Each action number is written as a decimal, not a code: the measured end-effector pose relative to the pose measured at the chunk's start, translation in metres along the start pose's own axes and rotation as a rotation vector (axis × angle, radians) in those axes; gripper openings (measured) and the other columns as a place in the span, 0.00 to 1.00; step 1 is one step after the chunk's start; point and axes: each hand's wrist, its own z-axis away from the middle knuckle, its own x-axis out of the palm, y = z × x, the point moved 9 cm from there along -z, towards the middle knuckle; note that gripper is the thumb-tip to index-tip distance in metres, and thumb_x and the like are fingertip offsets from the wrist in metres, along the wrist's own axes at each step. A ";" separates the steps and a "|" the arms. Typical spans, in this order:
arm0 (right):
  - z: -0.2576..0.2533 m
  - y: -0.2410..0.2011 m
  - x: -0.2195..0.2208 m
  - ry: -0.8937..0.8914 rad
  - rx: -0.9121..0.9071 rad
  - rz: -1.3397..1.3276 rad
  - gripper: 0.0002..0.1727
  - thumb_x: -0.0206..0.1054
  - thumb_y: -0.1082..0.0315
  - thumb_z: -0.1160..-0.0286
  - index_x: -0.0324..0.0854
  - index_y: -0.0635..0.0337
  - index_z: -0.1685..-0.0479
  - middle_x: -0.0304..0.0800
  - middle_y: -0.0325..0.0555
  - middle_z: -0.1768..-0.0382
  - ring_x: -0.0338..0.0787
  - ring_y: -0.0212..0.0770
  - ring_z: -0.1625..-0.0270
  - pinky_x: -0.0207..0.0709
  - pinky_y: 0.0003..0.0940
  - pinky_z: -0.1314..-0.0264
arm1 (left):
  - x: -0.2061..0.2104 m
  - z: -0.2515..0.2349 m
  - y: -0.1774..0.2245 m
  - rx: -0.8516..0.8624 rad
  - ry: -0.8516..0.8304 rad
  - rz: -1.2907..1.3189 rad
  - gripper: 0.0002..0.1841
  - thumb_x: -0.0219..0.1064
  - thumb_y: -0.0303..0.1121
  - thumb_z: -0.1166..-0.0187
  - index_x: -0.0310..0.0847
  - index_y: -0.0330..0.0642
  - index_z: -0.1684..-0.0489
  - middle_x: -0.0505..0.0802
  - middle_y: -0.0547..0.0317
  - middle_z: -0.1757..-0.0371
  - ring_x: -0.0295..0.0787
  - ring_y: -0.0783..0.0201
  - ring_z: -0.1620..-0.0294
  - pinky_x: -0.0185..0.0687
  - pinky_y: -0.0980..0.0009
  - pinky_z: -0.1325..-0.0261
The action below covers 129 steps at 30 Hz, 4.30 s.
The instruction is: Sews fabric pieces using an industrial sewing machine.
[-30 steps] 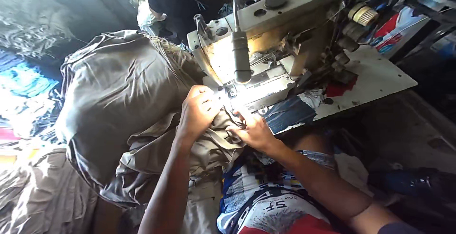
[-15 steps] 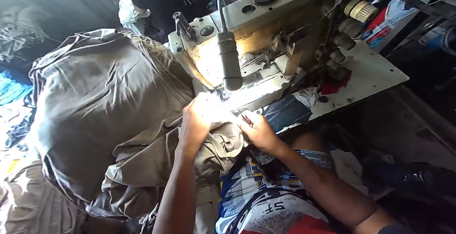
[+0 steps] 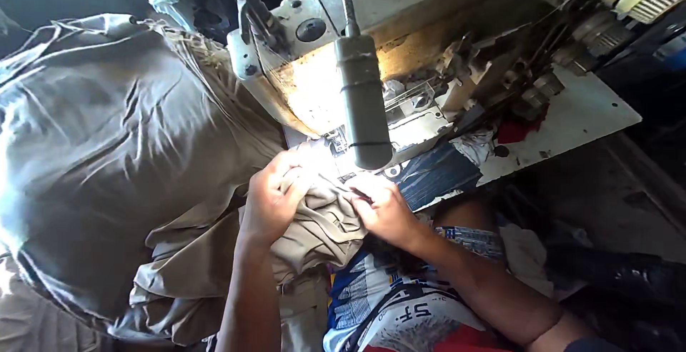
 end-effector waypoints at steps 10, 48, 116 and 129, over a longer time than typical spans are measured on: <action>-0.006 -0.037 0.037 -0.288 0.125 -0.582 0.12 0.61 0.66 0.13 0.88 0.63 0.56 0.90 0.43 0.62 0.89 0.31 0.57 0.83 0.31 0.49 | -0.068 0.016 0.005 -0.181 -0.011 -0.417 0.12 0.65 0.45 0.18 0.90 0.51 0.52 0.92 0.65 0.51 0.89 0.70 0.50 0.87 0.59 0.46; -0.008 0.018 -0.038 0.301 0.221 -0.558 0.01 0.71 0.80 0.35 0.87 0.68 0.68 0.85 0.41 0.78 0.80 0.29 0.80 0.76 0.24 0.78 | 0.029 -0.085 -0.028 -0.151 0.046 0.257 0.20 0.76 0.27 0.33 0.80 0.47 0.42 0.91 0.73 0.51 0.87 0.84 0.46 0.83 0.82 0.38; 0.009 0.016 -0.041 0.126 0.102 -0.498 0.06 0.70 0.74 0.22 0.88 0.65 0.53 0.91 0.44 0.65 0.84 0.30 0.71 0.81 0.25 0.67 | 0.047 0.031 0.033 0.360 -0.125 -0.716 0.11 0.62 0.32 0.21 0.94 0.49 0.61 0.95 0.56 0.47 0.89 0.49 0.41 0.66 0.37 0.22; -0.044 -0.015 -0.038 -0.064 -0.127 -0.099 0.10 0.66 0.73 0.18 0.90 0.60 0.46 0.95 0.42 0.51 0.92 0.32 0.48 0.88 0.33 0.40 | -0.026 0.027 0.061 0.213 -0.190 -0.487 0.07 0.68 0.38 0.23 0.89 0.48 0.61 0.93 0.65 0.56 0.89 0.62 0.41 0.78 0.50 0.23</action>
